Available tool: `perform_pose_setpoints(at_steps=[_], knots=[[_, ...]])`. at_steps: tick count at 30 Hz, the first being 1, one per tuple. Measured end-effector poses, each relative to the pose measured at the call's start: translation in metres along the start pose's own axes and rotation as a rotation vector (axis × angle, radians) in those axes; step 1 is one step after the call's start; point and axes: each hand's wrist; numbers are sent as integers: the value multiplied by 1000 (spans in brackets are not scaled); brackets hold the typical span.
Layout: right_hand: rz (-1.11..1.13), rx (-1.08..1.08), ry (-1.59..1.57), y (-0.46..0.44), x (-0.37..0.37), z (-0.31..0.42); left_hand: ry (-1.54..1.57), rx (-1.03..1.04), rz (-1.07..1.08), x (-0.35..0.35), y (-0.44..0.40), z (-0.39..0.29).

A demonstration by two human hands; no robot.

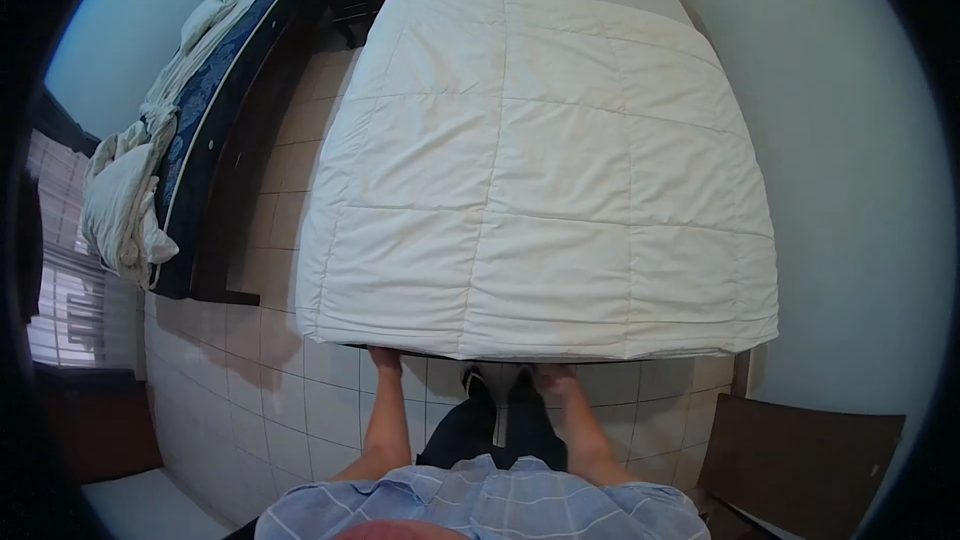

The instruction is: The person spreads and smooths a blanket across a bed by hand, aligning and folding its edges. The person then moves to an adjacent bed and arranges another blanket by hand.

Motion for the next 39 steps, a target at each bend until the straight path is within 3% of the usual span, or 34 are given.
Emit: perform_pose_setpoints(at_steps=[2, 4, 7, 8, 10, 11, 12, 14, 15, 17, 18, 20, 22, 24, 25, 26, 27, 28, 30, 32, 35, 38, 39], knots=[[130, 133, 28, -4, 44, -33, -90, -186, -294, 14, 15, -46], [181, 192, 61, -19, 74, -59, -511, 55, -92, 0, 3, -28], [211, 197, 117, -62, 71, -81, -933, 289, 40, -40, -23, -4], [220, 219, 251, -72, 62, -86, -841, 173, 18, -36, -25, -11], [235, 257, 537, -87, 37, -75, -574, -427, -168, -6, -11, -55], [197, 297, 872, -108, 22, -71, -528, -632, -250, 8, -2, -80], [157, 345, 1205, -130, 7, -70, -660, -626, -255, 1, 1, -86], [311, 256, 1745, -76, 58, -72, -861, -620, -226, -20, 0, -95], [379, 191, 2003, -41, 91, -71, -805, -591, -304, -25, 2, -99], [762, 21, 1966, -52, 81, -91, -822, -527, -168, -17, 20, -122], [839, -3, 1946, -17, 132, -98, -754, -543, -192, -20, 22, -125], [991, -53, 1900, 78, 263, -110, -861, -494, 17, -57, 24, -114], [937, -355, 1667, 123, 353, -137, -1089, -401, 223, -100, 32, -111], [803, -1052, 1626, 112, 416, -170, -1310, -380, 341, -133, 51, -124], [632, -1385, 1698, 108, 449, -180, -1359, -413, 355, -145, 55, -137], [466, -1594, 1733, 81, 474, -190, -1402, -447, 367, -156, 59, -152], [166, -1665, 1815, 72, 500, -200, -1383, -506, 365, -175, 66, -171], [-68, -1558, 1903, 67, 519, -209, -1364, -565, 361, -195, 72, -189], [-213, -1531, 1922, 41, 515, -227, -1219, -687, 326, -237, 59, -242], [-282, -1547, 1936, 18, 520, -234, -1204, -586, 247, -277, 38, -298], [-312, -1562, 1976, 16, 511, -239, -887, -332, 12, -260, 3, -437], [-317, -1568, 1979, 15, 517, -241, -1205, 371, 10, -220, -58, -609], [-324, -1570, 1982, 14, 517, -242, -1452, 634, -52, -150, -29, -699]])
Point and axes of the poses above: each hand's wrist, its own y-axis away from the middle knuckle, its own x-axis out of the palm, z = x × y, and after that the axes turned 6 degrees about -y, right-handed
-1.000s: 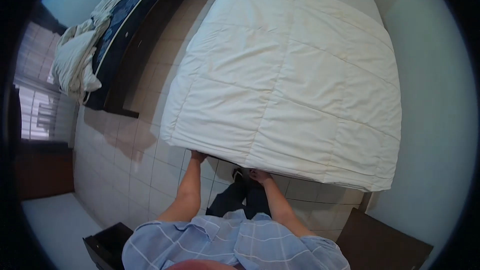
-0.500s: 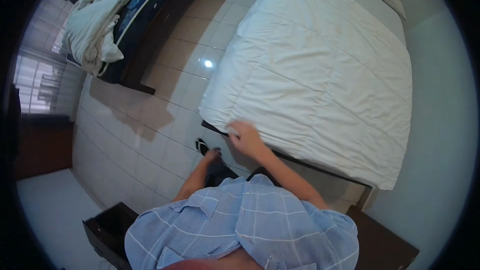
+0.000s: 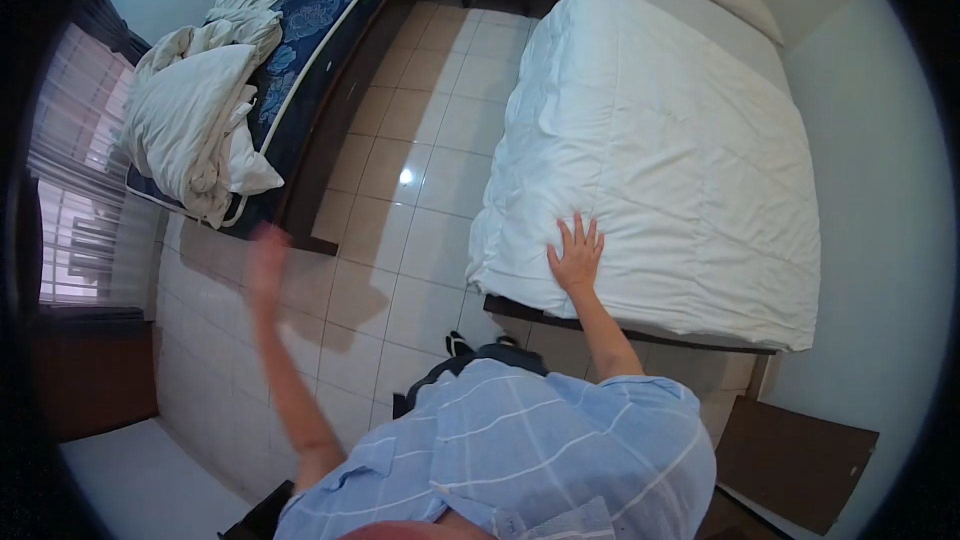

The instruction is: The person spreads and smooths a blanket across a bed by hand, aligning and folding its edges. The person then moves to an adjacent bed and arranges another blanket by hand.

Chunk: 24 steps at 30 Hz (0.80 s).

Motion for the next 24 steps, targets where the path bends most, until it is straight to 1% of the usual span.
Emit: perform_pose_setpoints(at_steps=[1, 3, 5, 7, 9, 11, 13, 16, 19, 22, 24], knots=[[3, -2, 7, 0, 1, 0, -86, 184, -202, -63, -34, -43], [19, 9, 10, -4, 3, 2, -176, 621, -528, -174, -63, -122], [51, 22, 34, -4, 0, 5, -275, 1096, -686, -237, -63, -189], [45, 8, 51, -8, 3, 3, -348, 1478, -698, -268, -59, -234], [55, 40, 53, -10, 2, 10, -355, 1751, -611, -271, -62, -261], [64, 63, 15, -12, -3, 18, -337, 1906, -514, -262, -75, -273], [62, 72, 9, -20, -6, 19, -309, 1978, -441, -254, -96, -278], [110, 119, 17, -32, -13, 25, -266, 2030, -379, -246, -130, -277], [133, 213, 59, -42, -4, 28, -229, 2065, -340, -239, -165, -276], [85, 225, 57, -50, 0, 31, -162, 2111, -321, -232, -203, -278], [84, 306, 102, -48, 15, 25, -146, 2171, -316, -225, -225, -279]])
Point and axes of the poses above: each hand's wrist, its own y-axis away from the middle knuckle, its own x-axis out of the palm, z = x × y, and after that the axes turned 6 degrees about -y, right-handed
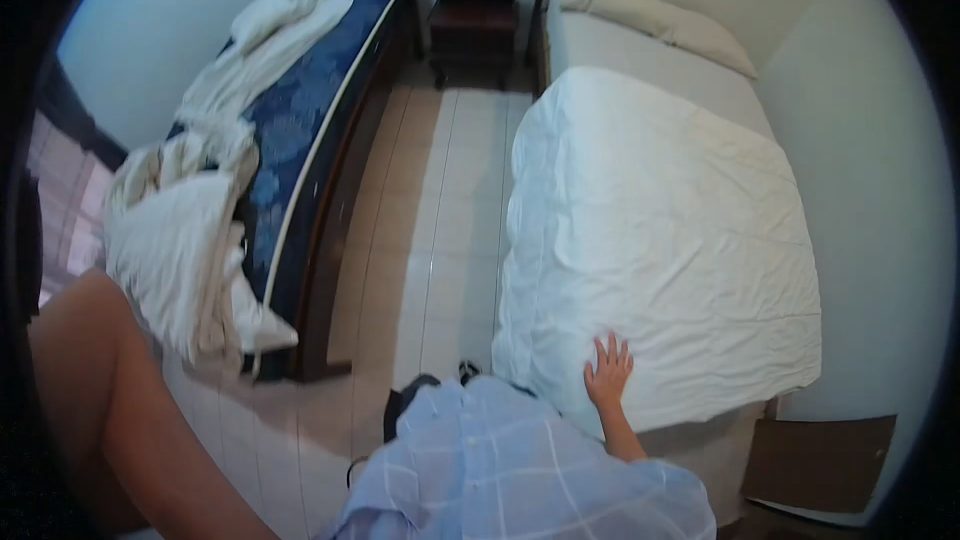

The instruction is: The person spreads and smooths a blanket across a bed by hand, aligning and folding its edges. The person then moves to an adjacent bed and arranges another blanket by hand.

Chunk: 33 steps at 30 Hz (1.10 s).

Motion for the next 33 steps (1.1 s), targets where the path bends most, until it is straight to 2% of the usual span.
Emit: perform_pose_setpoints(at_steps=[4, 8, 12, 16, 21, 23, 24, 25, 27, 28, 29, 30, 31, 33], knots=[[-149, 228, -72, -42, 15, 17, 75, 95, -61, 36, 15, 46], [-249, 342, -84, -86, 12, 46, 181, 183, -140, 82, 28, 101], [-121, 482, -24, -106, 5, 61, 241, 300, -204, 124, 47, 158], [-123, 550, -32, -114, 12, 62, 306, 405, -276, 158, 65, 220], [-265, 635, -20, -123, 29, 71, 479, 480, -477, 195, 85, 289], [-351, 715, -24, -139, 28, 62, 592, 471, -746, 214, 101, 316], [-381, 784, -78, -150, 25, 55, 642, 487, -1020, 231, 105, 329], [-412, 853, -137, -160, 24, 51, 417, 399, -1566, 265, 95, 347], [-487, 930, -163, -183, 22, 42, 1111, 140, -1356, 380, 143, 376], [-531, 937, -127, -198, 20, 37, 1180, -177, -1309, 446, 136, 377], [-577, 938, -88, -215, 16, 29, 1180, -571, -1130, 524, 112, 363], [-607, 963, -44, -236, 11, 22, 1210, -868, -819, 599, 83, 338], [-628, 984, 4, -259, 5, 18, 1247, -1015, -449, 666, 51, 293], [-615, 1024, 20, -299, -1, 3, 1333, -939, -177, 771, -7, 186]])
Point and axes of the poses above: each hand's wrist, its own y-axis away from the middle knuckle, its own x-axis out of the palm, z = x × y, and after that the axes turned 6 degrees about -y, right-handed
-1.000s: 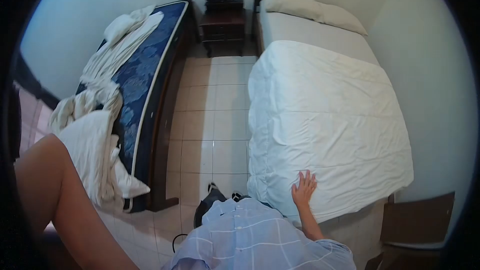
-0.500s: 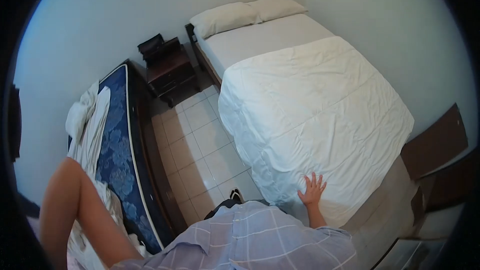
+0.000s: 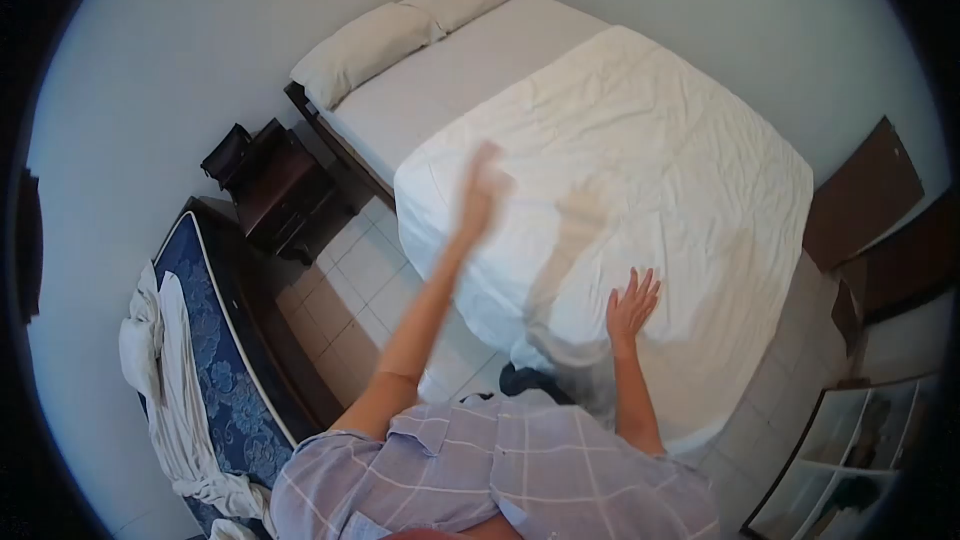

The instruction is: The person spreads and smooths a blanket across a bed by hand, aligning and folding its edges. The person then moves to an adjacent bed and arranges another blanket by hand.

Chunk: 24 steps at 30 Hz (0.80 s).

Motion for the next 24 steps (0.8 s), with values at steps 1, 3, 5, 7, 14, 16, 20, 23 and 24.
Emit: perform_pose_setpoints(at_steps=[1, 3, 5, 7, 14, 16, 20, 23, 24], knots=[[30, 6, 10, -9, 17, 7, -390, -100, 179, 59, 14, 21], [101, 26, 36, -19, 50, 16, -607, 64, 354, 127, 49, 62], [215, -7, 64, -9, 63, 18, -765, -72, 562, 136, 64, 92], [193, -72, 55, 4, 53, 17, -861, -290, 552, 106, 77, 124], [245, -94, 46, 5, 30, 17, -1121, -1201, 167, -61, 173, 254], [271, 8, 0, -9, 31, 21, -1132, -1028, 84, -83, 136, 244], [64, 132, -97, -42, 78, 9, -996, -560, -84, -71, 11, 284], [-33, 95, -107, -104, 93, 64, -950, -291, -11, -21, -112, 303], [-53, 73, -97, -129, 98, 89, -893, -197, -7, 0, -153, 307]])
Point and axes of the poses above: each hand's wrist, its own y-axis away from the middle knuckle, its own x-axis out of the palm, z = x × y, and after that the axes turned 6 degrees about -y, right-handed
